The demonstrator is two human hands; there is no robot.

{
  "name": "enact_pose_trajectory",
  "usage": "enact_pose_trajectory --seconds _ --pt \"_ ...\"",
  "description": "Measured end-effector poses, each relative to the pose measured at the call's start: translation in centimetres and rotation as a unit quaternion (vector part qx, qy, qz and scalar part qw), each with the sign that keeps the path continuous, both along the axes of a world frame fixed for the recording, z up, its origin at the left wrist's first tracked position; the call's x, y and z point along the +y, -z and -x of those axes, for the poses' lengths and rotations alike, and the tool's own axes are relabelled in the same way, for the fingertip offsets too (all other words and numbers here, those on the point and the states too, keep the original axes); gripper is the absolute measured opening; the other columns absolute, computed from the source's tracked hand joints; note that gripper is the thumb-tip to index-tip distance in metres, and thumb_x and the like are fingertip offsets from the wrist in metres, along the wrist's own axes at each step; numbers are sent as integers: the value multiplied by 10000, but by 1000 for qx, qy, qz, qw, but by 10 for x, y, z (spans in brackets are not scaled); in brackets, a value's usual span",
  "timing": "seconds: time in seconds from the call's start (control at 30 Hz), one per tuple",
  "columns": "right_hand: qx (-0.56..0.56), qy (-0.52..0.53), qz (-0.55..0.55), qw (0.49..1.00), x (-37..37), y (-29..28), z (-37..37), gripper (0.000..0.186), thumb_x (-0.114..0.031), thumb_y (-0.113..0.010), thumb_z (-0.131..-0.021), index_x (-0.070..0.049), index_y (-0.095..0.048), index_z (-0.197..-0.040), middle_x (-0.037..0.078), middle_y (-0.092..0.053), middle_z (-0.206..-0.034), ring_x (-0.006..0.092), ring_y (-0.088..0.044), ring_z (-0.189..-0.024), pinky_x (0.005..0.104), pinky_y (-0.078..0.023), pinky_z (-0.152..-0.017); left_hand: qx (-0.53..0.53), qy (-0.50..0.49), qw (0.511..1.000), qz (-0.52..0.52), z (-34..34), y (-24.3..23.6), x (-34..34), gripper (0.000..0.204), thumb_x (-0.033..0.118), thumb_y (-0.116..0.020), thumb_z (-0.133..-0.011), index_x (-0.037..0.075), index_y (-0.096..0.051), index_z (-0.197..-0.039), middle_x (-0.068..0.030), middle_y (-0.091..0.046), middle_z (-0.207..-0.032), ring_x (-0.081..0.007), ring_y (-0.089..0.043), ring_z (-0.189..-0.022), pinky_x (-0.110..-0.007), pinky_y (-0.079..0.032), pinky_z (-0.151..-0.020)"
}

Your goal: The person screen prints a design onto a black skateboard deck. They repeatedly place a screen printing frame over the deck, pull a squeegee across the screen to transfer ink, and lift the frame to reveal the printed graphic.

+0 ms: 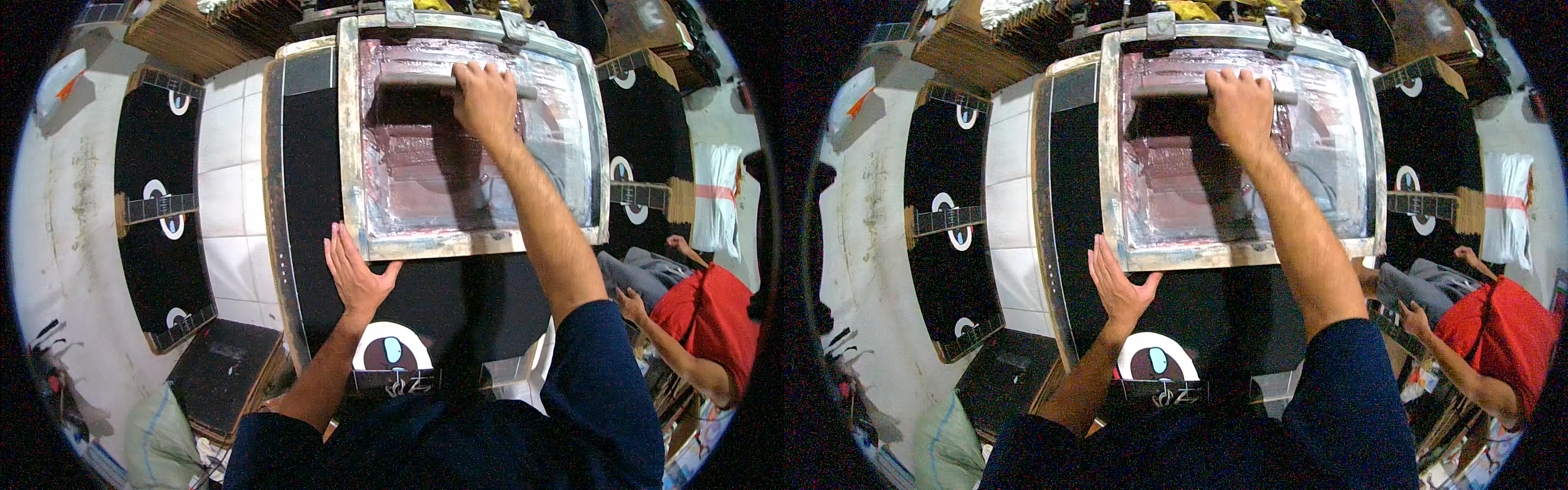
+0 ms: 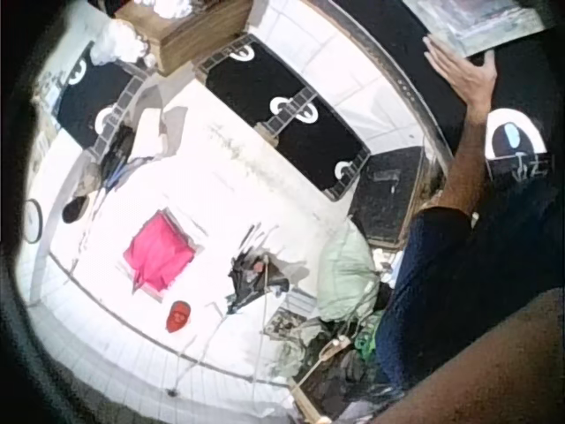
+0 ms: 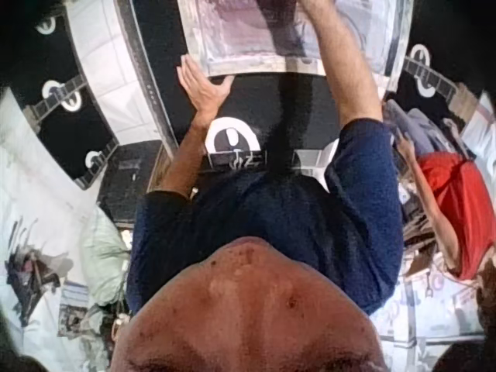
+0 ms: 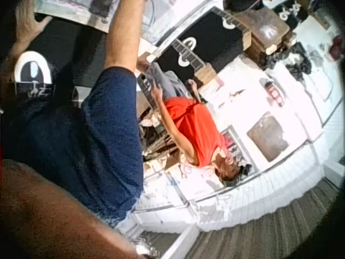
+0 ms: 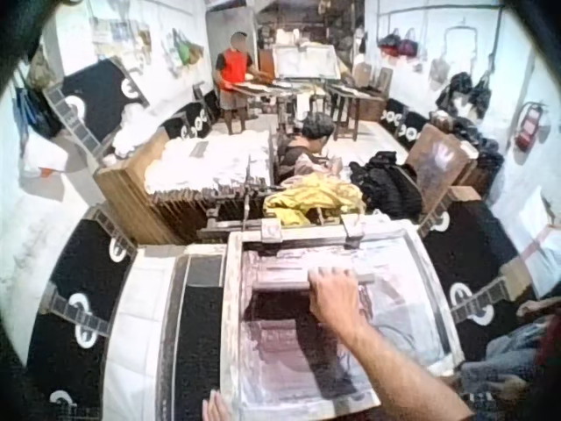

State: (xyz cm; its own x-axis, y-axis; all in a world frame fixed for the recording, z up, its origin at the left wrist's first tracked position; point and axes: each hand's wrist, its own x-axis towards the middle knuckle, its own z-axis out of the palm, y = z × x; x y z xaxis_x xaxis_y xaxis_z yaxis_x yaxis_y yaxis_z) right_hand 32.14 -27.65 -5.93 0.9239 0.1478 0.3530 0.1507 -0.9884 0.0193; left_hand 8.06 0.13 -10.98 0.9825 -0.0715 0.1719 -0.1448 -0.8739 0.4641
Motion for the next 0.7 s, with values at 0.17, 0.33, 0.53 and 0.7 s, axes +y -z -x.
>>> enact_pose_trajectory --seconds 0.17,0.33,0.53,0.7 --pt "-16 -6 -54 998 13 5 88 280 -94 -741 -758 -141 -646 -1018 34 -624 -954 257 -598 -959 437 -435 -862 8 10 1000 -9 1 1 2 1287 455 -910 -710 -90 -148 -1592 -329 -297 -1584 -426 -300 -1508 -597 -195 -1253" --pt "-18 -15 -53 998 13 5 94 254 -47 -697 -782 -126 -643 -1018 40 -622 -964 257 -599 -950 446 -429 -892 11 2 999 47 -2 2 1 1291 395 -938 -688 -50 -146 -1606 -315 -288 -1604 -417 -270 -1534 -606 -163 -1263" --pt "27 -8 -42 999 11 -6 103 296 -73 -726 -815 -163 -653 -1087 35 -670 -1026 249 -611 -1059 428 -400 -999 49 -41 994 89 -3 13 -2 1290 331 -961 -684 -2 -136 -1618 -307 -330 -1592 -425 -285 -1532 -601 -142 -1270" --pt "85 18 -27 996 0 -18 54 319 -147 -792 -808 -145 -688 -1110 56 -714 -1074 278 -637 -1111 469 -427 -997 -59 -32 953 294 9 29 -2 1120 152 -947 -698 34 -268 -1581 -248 -471 -1502 -381 -495 -1389 -468 -402 -1162"
